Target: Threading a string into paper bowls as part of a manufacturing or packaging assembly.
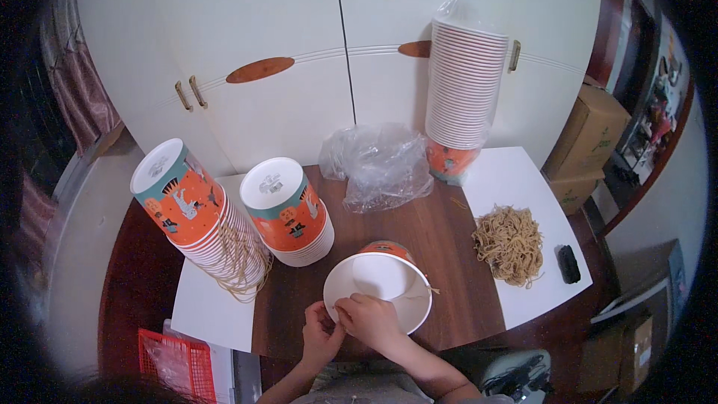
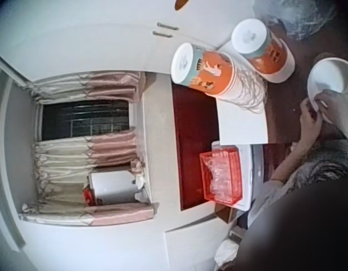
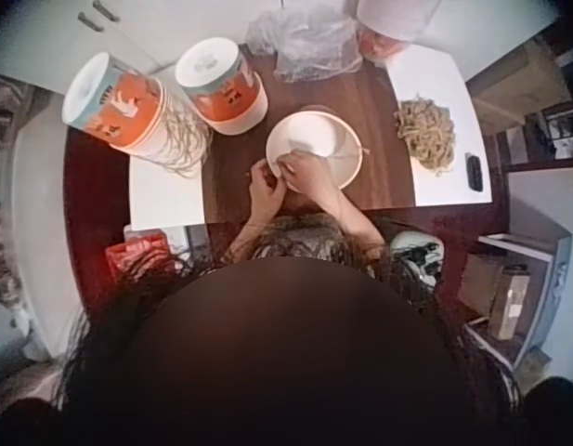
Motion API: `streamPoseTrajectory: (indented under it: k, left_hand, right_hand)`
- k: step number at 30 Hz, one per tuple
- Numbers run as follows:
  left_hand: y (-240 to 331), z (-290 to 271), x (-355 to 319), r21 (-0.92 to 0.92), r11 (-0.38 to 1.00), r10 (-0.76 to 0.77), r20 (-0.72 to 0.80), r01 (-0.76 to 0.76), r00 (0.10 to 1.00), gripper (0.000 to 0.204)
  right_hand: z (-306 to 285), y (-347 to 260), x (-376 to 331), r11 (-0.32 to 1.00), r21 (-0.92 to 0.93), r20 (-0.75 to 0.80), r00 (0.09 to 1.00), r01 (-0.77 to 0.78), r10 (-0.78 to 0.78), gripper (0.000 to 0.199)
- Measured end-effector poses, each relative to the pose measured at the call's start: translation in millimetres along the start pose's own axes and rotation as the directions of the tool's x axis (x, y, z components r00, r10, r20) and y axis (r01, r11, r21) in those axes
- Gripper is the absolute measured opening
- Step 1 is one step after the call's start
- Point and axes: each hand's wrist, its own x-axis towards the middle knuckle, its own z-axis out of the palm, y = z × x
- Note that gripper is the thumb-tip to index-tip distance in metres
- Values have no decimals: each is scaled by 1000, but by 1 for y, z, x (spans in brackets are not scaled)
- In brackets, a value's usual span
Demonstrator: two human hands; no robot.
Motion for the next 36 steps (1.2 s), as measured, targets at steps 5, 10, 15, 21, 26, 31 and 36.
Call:
streamPoseTrajectory:
  k: [5, 10, 15, 21, 26, 31, 36]
  left_hand:
    - [3, 0, 0, -2, 1000, 8, 2, -8, 1000, 42]
    - [-1, -1, -2, 31, 999, 17, -19, -17, 1000, 43]
    - [1, -1, -3, -27, 999, 24, -12, -25, 1000, 38]
    - [-10, -8, 4, 280, 918, 314, -80, -281, 946, 20]
    - [-2, -5, 4, 288, 932, 266, -130, -220, 955, 17]
    - [-2, -5, 10, 498, 796, 443, -91, -344, 892, 13]
    - [-5, -4, 16, 489, 781, 489, -92, -389, 867, 13]
  right_hand:
    - [-3, -1, -1, 1000, -14, 19, 1000, 1, -1, 9]
    - [-2, -2, -1, 1000, -18, 73, 997, 4, -3, 10]
    - [-3, -3, 0, 999, -31, 86, 996, 17, -14, 10]
    - [-5, -1, 3, 993, -86, 85, 994, 75, -67, 11]
    - [-10, 2, 7, 984, -90, 117, 983, 152, -141, 11]
    - [-18, 2, 14, 958, -152, 227, 952, 243, -206, 10]
    - [-21, 3, 19, 949, -156, 259, 939, 273, -227, 11]
